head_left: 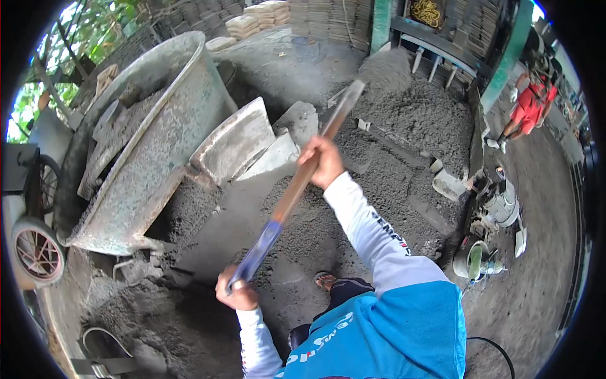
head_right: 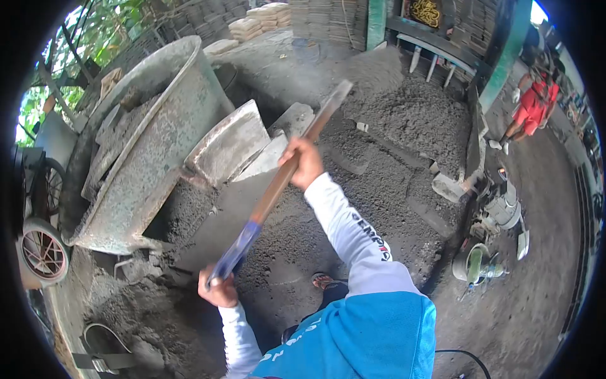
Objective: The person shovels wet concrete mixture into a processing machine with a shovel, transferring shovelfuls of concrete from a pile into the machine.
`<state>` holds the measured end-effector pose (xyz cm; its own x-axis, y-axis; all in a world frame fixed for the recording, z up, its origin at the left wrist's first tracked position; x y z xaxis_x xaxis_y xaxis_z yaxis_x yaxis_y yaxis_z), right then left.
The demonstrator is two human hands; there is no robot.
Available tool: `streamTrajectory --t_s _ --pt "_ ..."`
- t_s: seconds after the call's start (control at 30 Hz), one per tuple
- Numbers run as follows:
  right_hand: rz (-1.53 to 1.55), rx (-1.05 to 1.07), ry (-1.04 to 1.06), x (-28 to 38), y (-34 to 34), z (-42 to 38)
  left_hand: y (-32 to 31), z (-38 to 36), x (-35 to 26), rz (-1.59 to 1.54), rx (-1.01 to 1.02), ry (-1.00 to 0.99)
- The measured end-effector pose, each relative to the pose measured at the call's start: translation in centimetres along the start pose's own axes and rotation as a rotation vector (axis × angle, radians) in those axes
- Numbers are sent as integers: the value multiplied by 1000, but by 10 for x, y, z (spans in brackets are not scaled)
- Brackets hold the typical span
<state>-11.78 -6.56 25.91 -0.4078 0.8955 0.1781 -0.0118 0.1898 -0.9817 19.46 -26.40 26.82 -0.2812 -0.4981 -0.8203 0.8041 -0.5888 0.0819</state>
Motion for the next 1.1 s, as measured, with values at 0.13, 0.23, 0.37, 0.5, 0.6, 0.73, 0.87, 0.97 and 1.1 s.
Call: streamTrajectory --t_s 0.13,0.23,0.37,0.5,0.6,0.73,0.87,0.97,1.1 --pt "-114 -38 409 118 16 -14 -112 17 -87 131 510 -880" --pt "-168 -93 312 154 64 -39 -140 -40 -72 198 754 -794" --pt "-351 -66 223 94 27 -101 -69 -76 -64 54 606 -511" --pt "-351 -87 -44 -29 33 -126 43 -147 -19 -210 39 432" --pt "-517 -227 -268 -140 98 -152 114 -238 36 -469 -407 1150" --pt "-721 -471 -771 -285 245 -221 181 -376 43 -530 -871 1375" --pt "-972 -478 -1323 -371 416 -379 200 -513 -14 -328 -1393 1562" --pt "-891 -790 -1533 -391 530 -527 195 -578 -63 -178 -1708 1716" --pt "-1199 -733 -1609 -386 538 -584 186 -676 -59 -183 -1881 1849"
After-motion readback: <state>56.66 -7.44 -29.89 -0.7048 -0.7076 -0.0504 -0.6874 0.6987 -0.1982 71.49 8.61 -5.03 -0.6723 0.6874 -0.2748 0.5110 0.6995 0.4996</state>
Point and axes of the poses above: each hand's wrist, its own z-axis towards the middle knuckle, its own y-axis out of the back of the hand, x = y × z, the point moved 4 cm from there along z, towards the middle knuckle, and after that the axes turned 5 degrees about z, right-handed, at the moved point
